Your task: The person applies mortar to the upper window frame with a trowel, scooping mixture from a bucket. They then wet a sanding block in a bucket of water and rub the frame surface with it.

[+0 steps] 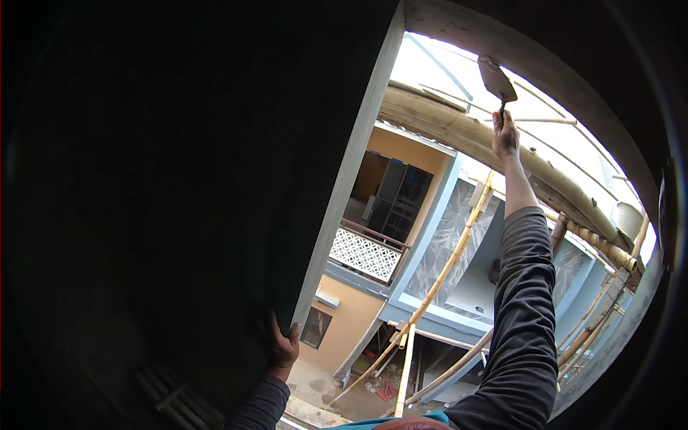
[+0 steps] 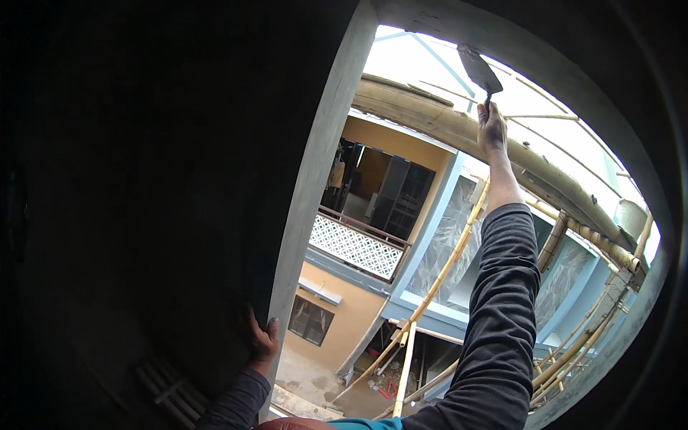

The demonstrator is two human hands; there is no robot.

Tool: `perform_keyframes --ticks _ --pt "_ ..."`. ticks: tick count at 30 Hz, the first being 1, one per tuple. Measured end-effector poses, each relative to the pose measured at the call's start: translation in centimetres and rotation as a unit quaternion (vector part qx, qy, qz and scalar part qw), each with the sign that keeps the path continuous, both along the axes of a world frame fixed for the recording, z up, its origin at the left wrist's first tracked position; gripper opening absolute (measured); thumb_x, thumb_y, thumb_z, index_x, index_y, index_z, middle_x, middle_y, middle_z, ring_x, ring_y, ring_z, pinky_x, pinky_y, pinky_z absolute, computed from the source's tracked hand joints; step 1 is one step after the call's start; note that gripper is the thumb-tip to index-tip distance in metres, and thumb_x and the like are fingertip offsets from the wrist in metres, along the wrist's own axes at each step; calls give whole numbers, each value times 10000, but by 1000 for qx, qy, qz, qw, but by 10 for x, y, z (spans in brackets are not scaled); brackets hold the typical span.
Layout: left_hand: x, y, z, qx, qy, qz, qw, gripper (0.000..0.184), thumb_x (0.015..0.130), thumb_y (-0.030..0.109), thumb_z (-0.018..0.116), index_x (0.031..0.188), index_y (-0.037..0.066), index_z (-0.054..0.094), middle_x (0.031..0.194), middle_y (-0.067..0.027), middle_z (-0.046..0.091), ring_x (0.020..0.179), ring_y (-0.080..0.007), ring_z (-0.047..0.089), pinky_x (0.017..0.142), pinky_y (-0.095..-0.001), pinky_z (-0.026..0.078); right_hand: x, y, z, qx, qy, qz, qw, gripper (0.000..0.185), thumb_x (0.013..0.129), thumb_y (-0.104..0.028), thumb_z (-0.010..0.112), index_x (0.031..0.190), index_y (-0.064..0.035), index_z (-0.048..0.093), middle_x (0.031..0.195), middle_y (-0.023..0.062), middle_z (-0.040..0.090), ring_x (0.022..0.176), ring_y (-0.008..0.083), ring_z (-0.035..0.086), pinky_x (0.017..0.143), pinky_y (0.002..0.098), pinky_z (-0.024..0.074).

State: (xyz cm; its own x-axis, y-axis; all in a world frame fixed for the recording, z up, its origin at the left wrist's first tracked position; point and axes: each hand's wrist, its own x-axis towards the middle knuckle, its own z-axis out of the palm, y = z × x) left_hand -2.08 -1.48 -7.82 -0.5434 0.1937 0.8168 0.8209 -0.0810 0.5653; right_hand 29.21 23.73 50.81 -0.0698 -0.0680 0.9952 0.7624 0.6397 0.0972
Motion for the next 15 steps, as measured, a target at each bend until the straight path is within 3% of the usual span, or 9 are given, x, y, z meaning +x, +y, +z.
perform_keyframes --ticks 6,9,11,15 --pt "0 2 -1 7 4 13 1000 735 858 411 617 1374 -49 366 1414 -341 291 1311 -522 256 1087 -579 196 7 -21 -32 85 -20 -19 996 286 967 -334 494 1005 -55 546 954 195 610 902 398 584 766 466 453" --pt "1 3 2 17 8 23 1000 734 861 418 613 1374 -48 370 1413 -335 304 1311 -514 268 1089 -571 200 -44 -46 -19 46 -51 16 998 262 954 -316 517 998 -60 549 967 190 605 930 399 573 770 476 456" --pt "0 4 1 14 6 20 1000 732 865 425 607 1374 -46 373 1413 -332 308 1312 -510 273 1091 -566 201 -76 -59 -8 32 -67 -27 997 309 955 -368 499 1047 -81 565 1041 175 601 983 383 570 819 486 446" --pt "1 5 2 4 5 38 999 727 873 437 595 1373 -44 378 1416 -327 311 1316 -504 275 1095 -560 202 -99 -74 14 32 -46 -11 998 316 957 -400 475 1040 -109 567 1006 150 623 972 365 583 808 501 438"
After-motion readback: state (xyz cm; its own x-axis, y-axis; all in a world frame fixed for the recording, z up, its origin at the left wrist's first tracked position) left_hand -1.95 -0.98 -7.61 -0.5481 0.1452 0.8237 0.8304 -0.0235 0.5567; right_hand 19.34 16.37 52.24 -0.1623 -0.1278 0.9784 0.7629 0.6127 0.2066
